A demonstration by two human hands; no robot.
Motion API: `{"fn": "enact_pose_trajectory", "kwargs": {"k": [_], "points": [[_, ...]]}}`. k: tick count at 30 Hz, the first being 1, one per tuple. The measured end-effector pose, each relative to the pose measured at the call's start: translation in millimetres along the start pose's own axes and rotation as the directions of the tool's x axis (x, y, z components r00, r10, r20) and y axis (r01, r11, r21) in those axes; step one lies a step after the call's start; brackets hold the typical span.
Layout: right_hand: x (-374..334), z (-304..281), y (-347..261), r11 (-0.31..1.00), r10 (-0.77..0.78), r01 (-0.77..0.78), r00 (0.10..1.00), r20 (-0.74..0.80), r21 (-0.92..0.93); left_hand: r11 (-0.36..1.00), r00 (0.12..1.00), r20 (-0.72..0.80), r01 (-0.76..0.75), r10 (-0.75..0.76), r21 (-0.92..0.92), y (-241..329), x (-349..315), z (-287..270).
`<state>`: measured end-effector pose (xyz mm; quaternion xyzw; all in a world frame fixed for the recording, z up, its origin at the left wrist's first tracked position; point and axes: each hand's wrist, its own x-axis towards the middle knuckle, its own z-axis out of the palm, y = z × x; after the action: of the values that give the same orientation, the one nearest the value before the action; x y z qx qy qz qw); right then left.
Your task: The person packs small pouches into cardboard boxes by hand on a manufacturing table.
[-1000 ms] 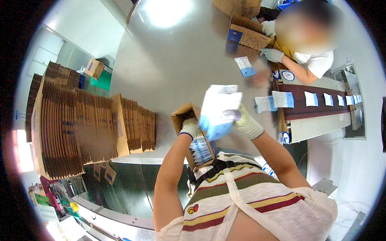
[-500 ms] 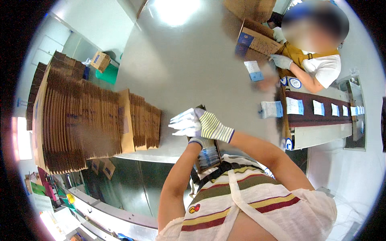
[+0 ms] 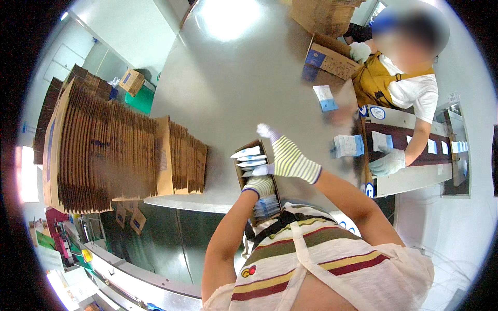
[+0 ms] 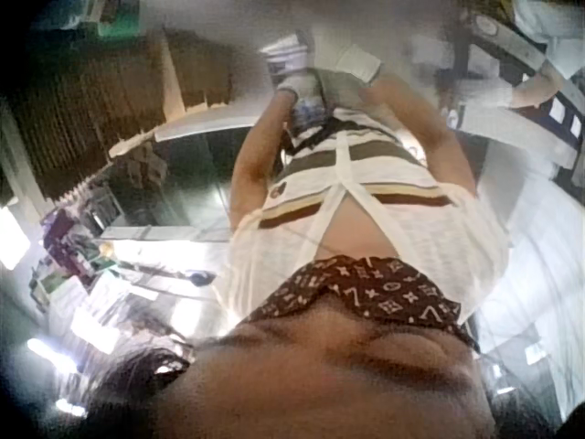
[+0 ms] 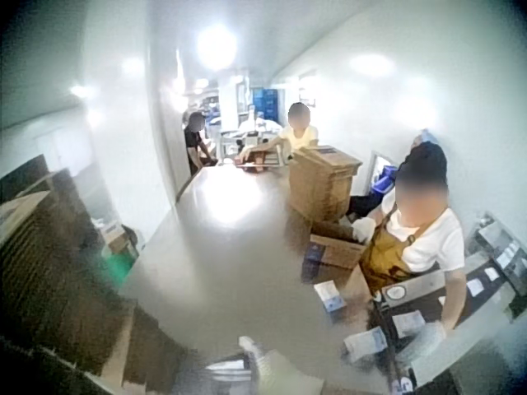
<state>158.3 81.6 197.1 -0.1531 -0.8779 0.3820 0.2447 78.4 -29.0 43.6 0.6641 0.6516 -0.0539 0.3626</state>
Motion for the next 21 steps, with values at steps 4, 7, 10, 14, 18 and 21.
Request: {"fn": "enact_pose_trajectory", "kwargs": {"k": [4,7,10,14,18,21], "points": [[-19.3,-30.0,-15.9,0.995,0.096,-0.095,0.994,0.043,-0.043,0.999,0.989,-0.144,0.029,-0.032,-0.020,14.0,-29.8,-28.3],[-55.4,-47.3,-1.2,0.976,0.189,-0.187,0.982,0.005,-0.110,0.983,0.892,-0.428,0.088,-0.149,-0.158,58.1,-94.9,-96.3],[-87.8,-54.9,2.9,0.958,0.182,-0.197,0.979,-0.089,-0.208,0.955,0.453,-0.848,0.024,-0.275,-0.297,36.9,-139.7,-93.9],[-91.9,-27.8,-36.6,0.991,-0.020,0.042,0.985,0.171,-0.130,0.881,0.688,-0.595,0.144,-0.416,-0.450,-6.6,-132.7,50.6],[-94.1,1.4,-28.8,0.936,-0.211,0.292,0.913,0.348,-0.196,0.897,0.769,-0.487,0.254,-0.414,-0.361,8.8,-103.2,-46.6],[-95.2,23.2,-23.7,0.874,-0.012,0.305,0.792,0.610,-0.379,0.912,0.805,-0.443,0.280,-0.394,-0.301,26.2,-90.8,-58.7]]}}
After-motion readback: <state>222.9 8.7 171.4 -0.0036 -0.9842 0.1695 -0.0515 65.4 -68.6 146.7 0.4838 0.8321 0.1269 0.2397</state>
